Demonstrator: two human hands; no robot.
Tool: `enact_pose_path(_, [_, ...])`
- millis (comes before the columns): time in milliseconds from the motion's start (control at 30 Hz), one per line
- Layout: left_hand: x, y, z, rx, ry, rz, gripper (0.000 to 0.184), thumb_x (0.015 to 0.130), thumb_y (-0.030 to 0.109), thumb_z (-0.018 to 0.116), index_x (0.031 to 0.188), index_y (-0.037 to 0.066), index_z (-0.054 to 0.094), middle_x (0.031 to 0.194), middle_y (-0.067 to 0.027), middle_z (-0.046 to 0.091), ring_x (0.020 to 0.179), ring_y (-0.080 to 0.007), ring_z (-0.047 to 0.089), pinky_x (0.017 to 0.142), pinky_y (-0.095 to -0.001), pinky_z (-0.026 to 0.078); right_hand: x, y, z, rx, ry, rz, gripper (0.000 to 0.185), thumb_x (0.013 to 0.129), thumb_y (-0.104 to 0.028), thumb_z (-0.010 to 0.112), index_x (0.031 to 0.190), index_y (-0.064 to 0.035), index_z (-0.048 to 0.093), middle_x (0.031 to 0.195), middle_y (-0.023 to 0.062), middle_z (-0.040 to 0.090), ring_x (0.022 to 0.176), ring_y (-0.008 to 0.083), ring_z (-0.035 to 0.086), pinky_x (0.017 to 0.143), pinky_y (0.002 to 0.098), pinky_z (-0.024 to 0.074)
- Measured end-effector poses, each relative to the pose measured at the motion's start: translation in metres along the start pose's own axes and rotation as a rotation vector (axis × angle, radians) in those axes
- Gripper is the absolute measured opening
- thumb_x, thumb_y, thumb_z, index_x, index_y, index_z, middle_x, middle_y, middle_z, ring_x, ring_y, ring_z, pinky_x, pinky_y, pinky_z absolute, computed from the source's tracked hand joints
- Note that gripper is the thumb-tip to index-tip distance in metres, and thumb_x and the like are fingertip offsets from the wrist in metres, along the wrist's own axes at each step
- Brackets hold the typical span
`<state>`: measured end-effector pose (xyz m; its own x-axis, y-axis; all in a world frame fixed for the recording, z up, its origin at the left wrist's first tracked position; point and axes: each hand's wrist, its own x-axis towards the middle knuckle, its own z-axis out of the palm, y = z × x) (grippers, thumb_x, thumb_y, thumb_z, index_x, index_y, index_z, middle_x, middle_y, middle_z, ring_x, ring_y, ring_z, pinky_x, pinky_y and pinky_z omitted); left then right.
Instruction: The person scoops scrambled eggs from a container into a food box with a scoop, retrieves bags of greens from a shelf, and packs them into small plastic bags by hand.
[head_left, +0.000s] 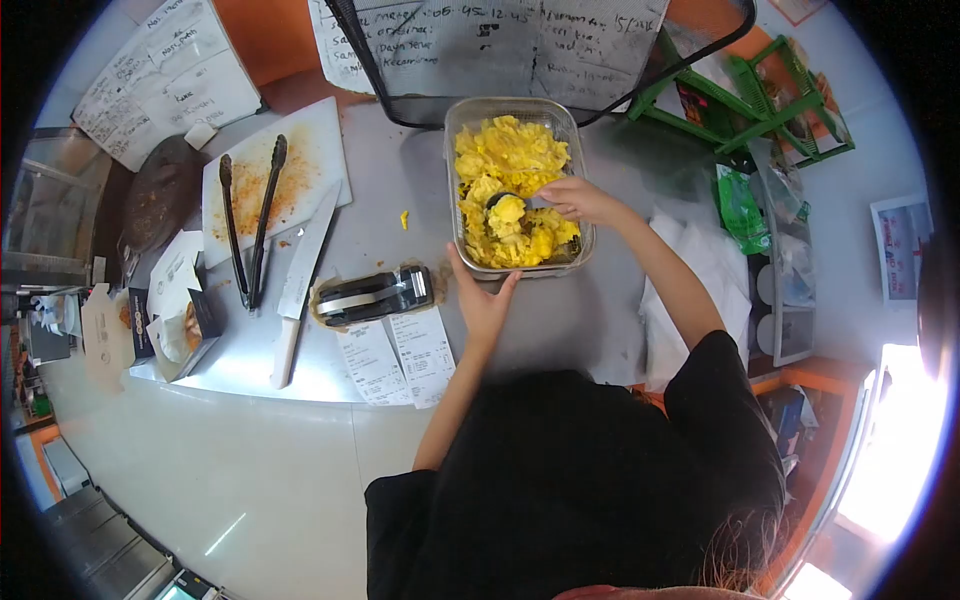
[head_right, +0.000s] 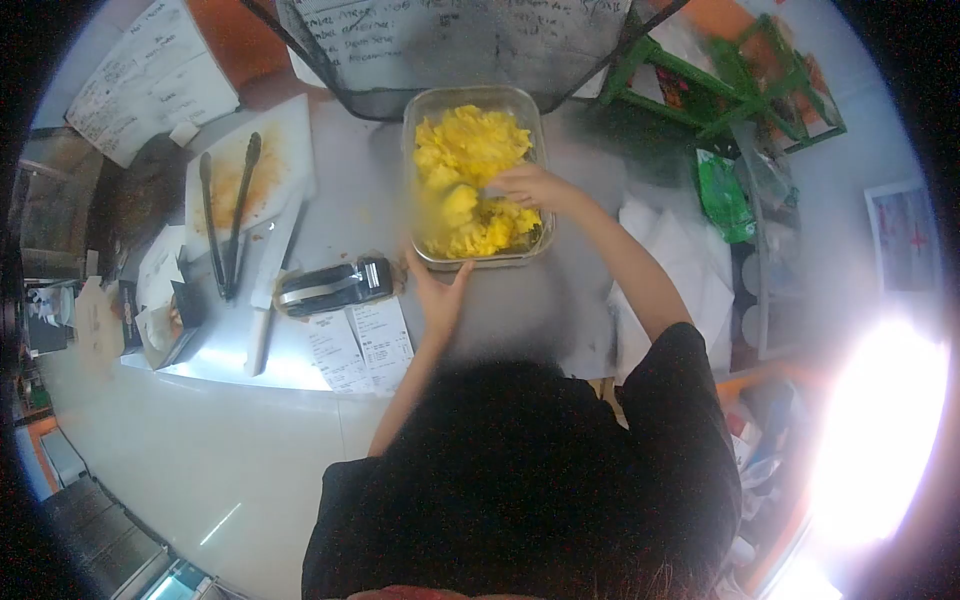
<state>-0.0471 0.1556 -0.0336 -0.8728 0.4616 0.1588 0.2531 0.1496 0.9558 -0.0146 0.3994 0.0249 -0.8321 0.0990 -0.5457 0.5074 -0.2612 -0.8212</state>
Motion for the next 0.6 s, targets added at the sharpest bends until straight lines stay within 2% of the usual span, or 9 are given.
enact_pose_path(167, [-0.001,0.002,0.001,0.11,0.034,0.09,0.097,0.066,0.023,0.074,0.136,-0.001,0.01,0.139,-0.0262,0.011,0.129,-0.0386,0.014,0.104,-0.0422,0.015,-0.031,-0.022,0.014,-0.04,0.074,-0.079,0.036,0.088,-0.027,0.052,0.11,0.0009,0.052,0.054,-0.0077,0.03,0.046,0.0012,0.026,0.041,0.0176,0.0202])
enact_pose_path(267, [-0.014,0.02,-0.002,0.08,0.053,0.033,0.088,0.071,0.019,0.068,0.135,-0.003,0.011,0.14,-0.0251,0.008,0.129,-0.0381,0.01,0.105,-0.0449,0.009,-0.045,-0.049,0.038,-0.03,0.052,-0.088,0.034,0.088,-0.026,0.051,0.108,0.0014,0.052,0.054,-0.0077,0.03,0.045,0.0014,0.026,0.04,0.0175,0.02])
enact_pose_path(333, [-0.026,0.042,-0.013,0.021,-0.004,0.094,0.082,0.071,0.013,0.065,0.134,-0.001,0.016,0.139,-0.0244,0.01,0.129,-0.038,0.011,0.104,-0.0458,0.009,-0.052,-0.064,0.063,0.076,0.001,-0.066,0.031,0.089,-0.024,0.05,0.106,0.0014,0.052,0.053,-0.0077,0.029,0.044,0.0017,0.026,0.04,0.0176,0.0201])
enact_pose_path(400, [-0.039,0.053,-0.028,-0.013,-0.068,0.158,0.075,0.07,0.008,0.063,0.133,0.0,0.023,0.139,-0.023,0.013,0.129,-0.0369,0.013,0.104,-0.0439,0.015,-0.053,-0.08,0.097,0.26,-0.087,-0.03,0.027,0.089,-0.022,0.049,0.104,0.0011,0.053,0.053,-0.0077,0.029,0.043,0.002,0.026,0.04,0.0177,0.0203])
enact_pose_path(533, [-0.051,0.06,-0.086,-0.118,-0.035,0.156,0.056,0.072,-0.001,0.058,0.124,0.0,0.037,0.131,-0.0205,0.031,0.116,-0.0316,0.037,0.095,-0.0374,0.033,-0.028,-0.111,0.18,0.201,-0.086,0.015,0.024,0.09,-0.02,0.048,0.1,0.0011,0.052,0.054,-0.0072,0.028,0.044,0.002,0.025,0.039,0.0171,0.02])
enact_pose_path(600, [-0.051,0.054,-0.123,-0.23,-0.015,0.148,0.045,0.073,-0.006,0.055,0.117,0.0,0.044,0.123,-0.0188,0.042,0.105,-0.0273,0.05,0.087,-0.0333,0.041,0.004,-0.12,0.223,0.11,-0.218,-0.002,0.024,0.09,-0.02,0.048,0.101,0.0006,0.052,0.055,-0.007,0.028,0.044,0.0017,0.025,0.039,0.017,0.02])
